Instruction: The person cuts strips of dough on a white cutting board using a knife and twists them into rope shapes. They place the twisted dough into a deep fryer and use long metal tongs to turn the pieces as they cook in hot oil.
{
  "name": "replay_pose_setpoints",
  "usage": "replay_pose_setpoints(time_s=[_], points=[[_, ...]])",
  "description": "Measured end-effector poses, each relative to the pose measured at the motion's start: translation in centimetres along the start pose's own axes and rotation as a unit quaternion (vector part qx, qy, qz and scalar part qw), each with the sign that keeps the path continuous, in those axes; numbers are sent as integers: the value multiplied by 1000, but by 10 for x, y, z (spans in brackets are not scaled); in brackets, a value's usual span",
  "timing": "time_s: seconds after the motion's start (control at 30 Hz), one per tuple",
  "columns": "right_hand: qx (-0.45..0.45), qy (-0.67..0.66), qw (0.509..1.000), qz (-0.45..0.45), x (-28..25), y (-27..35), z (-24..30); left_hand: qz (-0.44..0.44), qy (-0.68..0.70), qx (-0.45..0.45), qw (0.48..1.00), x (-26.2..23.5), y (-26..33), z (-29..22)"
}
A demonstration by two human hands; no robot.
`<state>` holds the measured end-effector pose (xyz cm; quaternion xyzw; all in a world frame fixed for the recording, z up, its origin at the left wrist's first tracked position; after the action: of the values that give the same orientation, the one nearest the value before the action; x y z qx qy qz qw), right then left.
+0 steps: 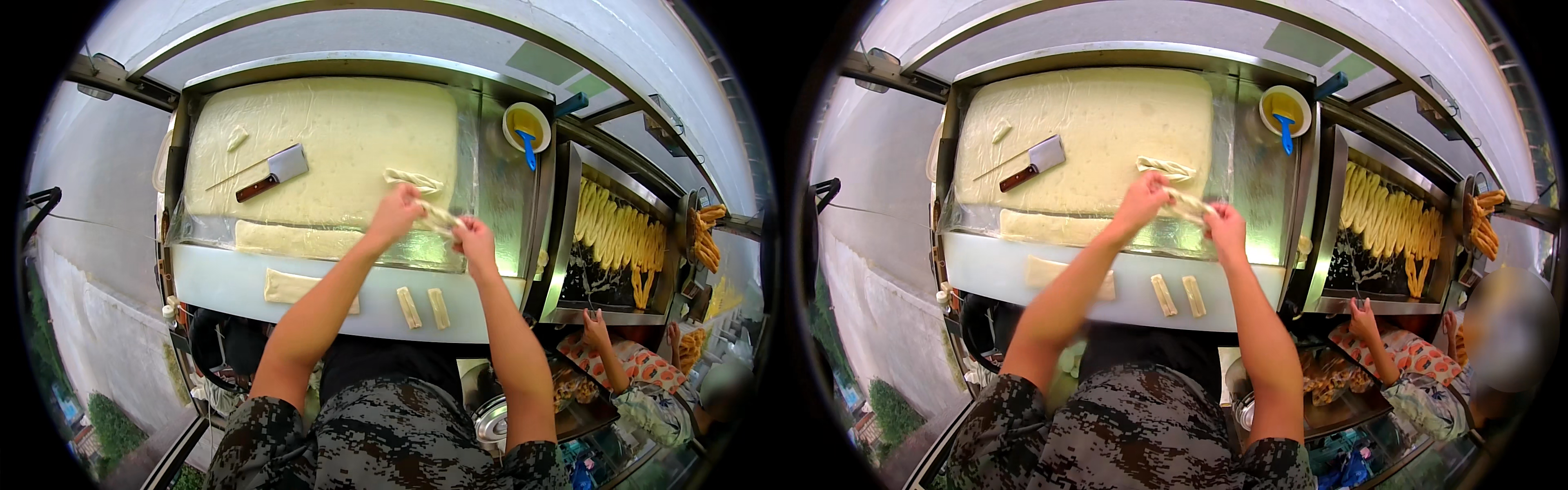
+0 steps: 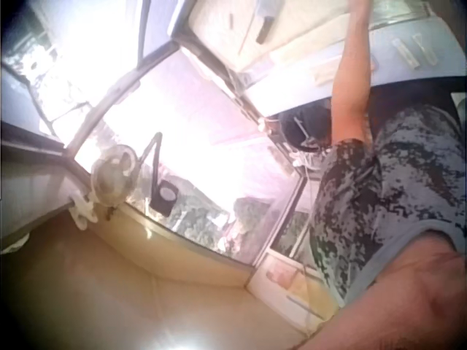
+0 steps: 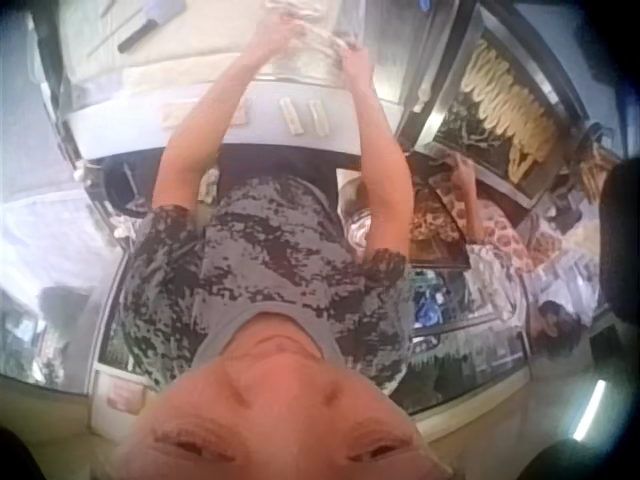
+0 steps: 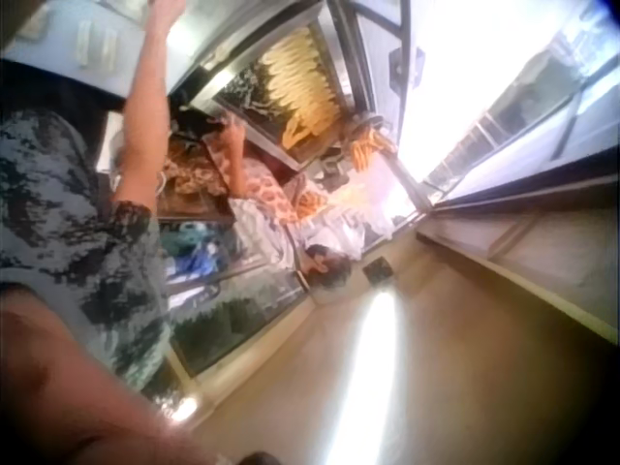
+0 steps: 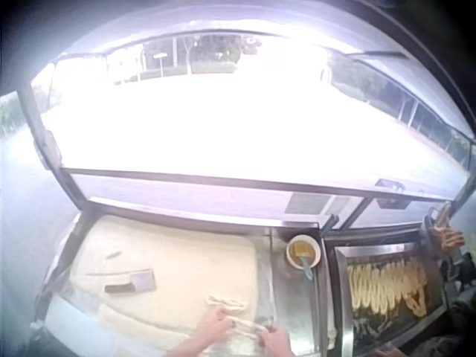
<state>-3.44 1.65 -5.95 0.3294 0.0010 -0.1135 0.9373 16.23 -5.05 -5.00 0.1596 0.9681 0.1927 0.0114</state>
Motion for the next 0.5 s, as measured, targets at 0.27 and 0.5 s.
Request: replay_pose_setpoints(time_s=[0.27,0.5], points=[[-98,11,992,-78,30,-72,70,-44,-266,17,963,-74,-61,-53],[-142,118,979,-87,-15,51,-36,235,-484,65,840,44,74,22]])
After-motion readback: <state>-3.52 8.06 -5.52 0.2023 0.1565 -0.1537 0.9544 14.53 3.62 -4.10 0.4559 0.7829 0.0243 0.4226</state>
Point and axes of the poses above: each hand's wrist, its own y-axis away from the middle knuckle, its own x-axis out of the palm, z = x × y, the point moved 1 cm from there along -y, towards the middle knuckle, and after that the axes turned 3 degrees about z, right-handed, at the moved point
